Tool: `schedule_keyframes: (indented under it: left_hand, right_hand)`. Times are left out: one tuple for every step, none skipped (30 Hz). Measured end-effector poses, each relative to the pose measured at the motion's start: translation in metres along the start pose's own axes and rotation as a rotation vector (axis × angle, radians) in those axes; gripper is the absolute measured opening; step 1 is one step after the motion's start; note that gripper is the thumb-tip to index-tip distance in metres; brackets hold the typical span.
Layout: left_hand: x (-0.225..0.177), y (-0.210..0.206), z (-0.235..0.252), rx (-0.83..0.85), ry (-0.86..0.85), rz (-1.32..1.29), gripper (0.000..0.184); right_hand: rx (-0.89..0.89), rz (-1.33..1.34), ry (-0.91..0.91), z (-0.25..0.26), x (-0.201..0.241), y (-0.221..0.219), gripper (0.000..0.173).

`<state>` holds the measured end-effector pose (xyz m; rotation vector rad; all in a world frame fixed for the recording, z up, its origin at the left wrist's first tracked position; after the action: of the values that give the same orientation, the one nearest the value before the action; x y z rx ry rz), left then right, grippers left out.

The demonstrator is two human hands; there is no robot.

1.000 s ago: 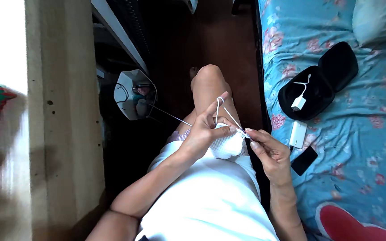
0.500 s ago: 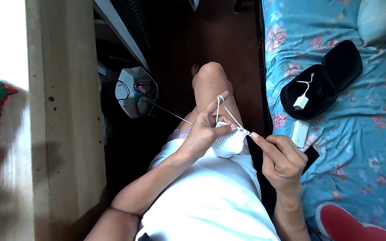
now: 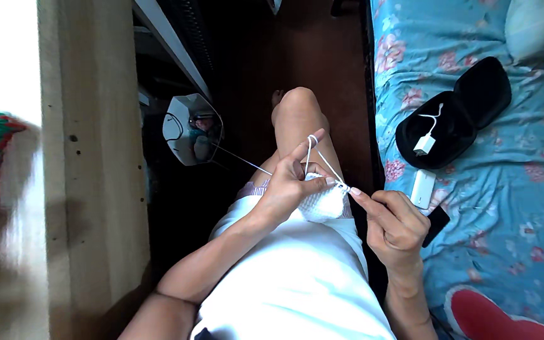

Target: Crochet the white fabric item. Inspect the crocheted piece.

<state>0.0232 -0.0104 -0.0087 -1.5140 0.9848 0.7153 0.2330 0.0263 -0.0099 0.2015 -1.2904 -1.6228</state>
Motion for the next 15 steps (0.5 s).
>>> schedule_keyframes:
  left_hand:
    - [-0.001, 0.0, 0.0, 0.014, 0.001, -0.015, 0.083]
    - [-0.001, -0.001, -0.001, 0.023, -0.019, -0.002, 0.086]
    - [-0.001, -0.002, -0.001, 0.029, -0.064, 0.053, 0.089]
    - [0.001, -0.003, -0.003, 0.031, -0.138, 0.15, 0.091]
    - [0.004, -0.004, -0.004, 0.028, -0.241, 0.265, 0.092]
    - [0.009, -0.006, -0.005, 0.017, -0.365, 0.391, 0.091]
    - [0.014, -0.008, -0.004, -0.003, -0.488, 0.516, 0.087]
    - [0.02, -0.009, -0.004, -0.033, -0.601, 0.629, 0.082]
    - [0.026, -0.011, -0.002, -0.068, -0.697, 0.717, 0.076]
    - [0.031, -0.012, -0.001, -0.092, -0.768, 0.778, 0.069]
    - [0.036, -0.014, -0.001, -0.106, -0.809, 0.797, 0.061]
    - [0.038, -0.015, -0.001, -0.112, -0.816, 0.767, 0.056]
    - [0.037, -0.016, -0.003, -0.105, -0.77, 0.684, 0.058]
    - [0.033, -0.017, -0.004, -0.096, -0.68, 0.55, 0.066]
    - [0.027, -0.017, -0.006, -0.086, -0.555, 0.397, 0.076]
  right_hand:
    - [0.0, 0.093, -0.024, -0.001, -0.002, 0.0, 0.027]
    - [0.006, 0.179, -0.048, -0.002, -0.005, 0.0, 0.026]
    - [0.012, 0.242, -0.069, -0.002, -0.005, 0.001, 0.026]
    - [0.017, 0.284, -0.088, -0.001, -0.004, 0.001, 0.025]
    - [0.02, 0.305, -0.107, 0.0, -0.001, 0.002, 0.025]
    - [0.018, 0.312, -0.126, 0.002, 0.003, 0.001, 0.025]
    - [0.01, 0.313, -0.147, 0.004, 0.008, 0.0, 0.024]
    - [-0.003, 0.317, -0.177, 0.007, 0.014, -0.002, 0.024]
    - [-0.012, 0.333, -0.223, 0.01, 0.02, -0.006, 0.025]
    - [-0.018, 0.373, -0.28, 0.013, 0.025, -0.009, 0.027]
    - [-0.024, 0.447, -0.338, 0.017, 0.029, -0.012, 0.029]
    - [-0.033, 0.546, -0.383, 0.02, 0.031, -0.014, 0.031]
    - [-0.051, 0.647, -0.403, 0.023, 0.031, -0.015, 0.034]
    - [-0.068, 0.708, -0.394, 0.024, 0.029, -0.015, 0.035]
    - [-0.081, 0.698, -0.352, 0.024, 0.026, -0.016, 0.035]
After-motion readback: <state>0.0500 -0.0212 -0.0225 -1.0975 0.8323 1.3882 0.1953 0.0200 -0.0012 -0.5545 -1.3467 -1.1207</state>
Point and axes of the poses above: each hand's wrist, its own z-axis towards the middle knuckle, its own y-axis out of the back of the hand, x = y × z, the point moved 1 cm from there along z, towards the middle knuckle, and after that the axes turned 9 degrees about x, right-handed, at the moved point
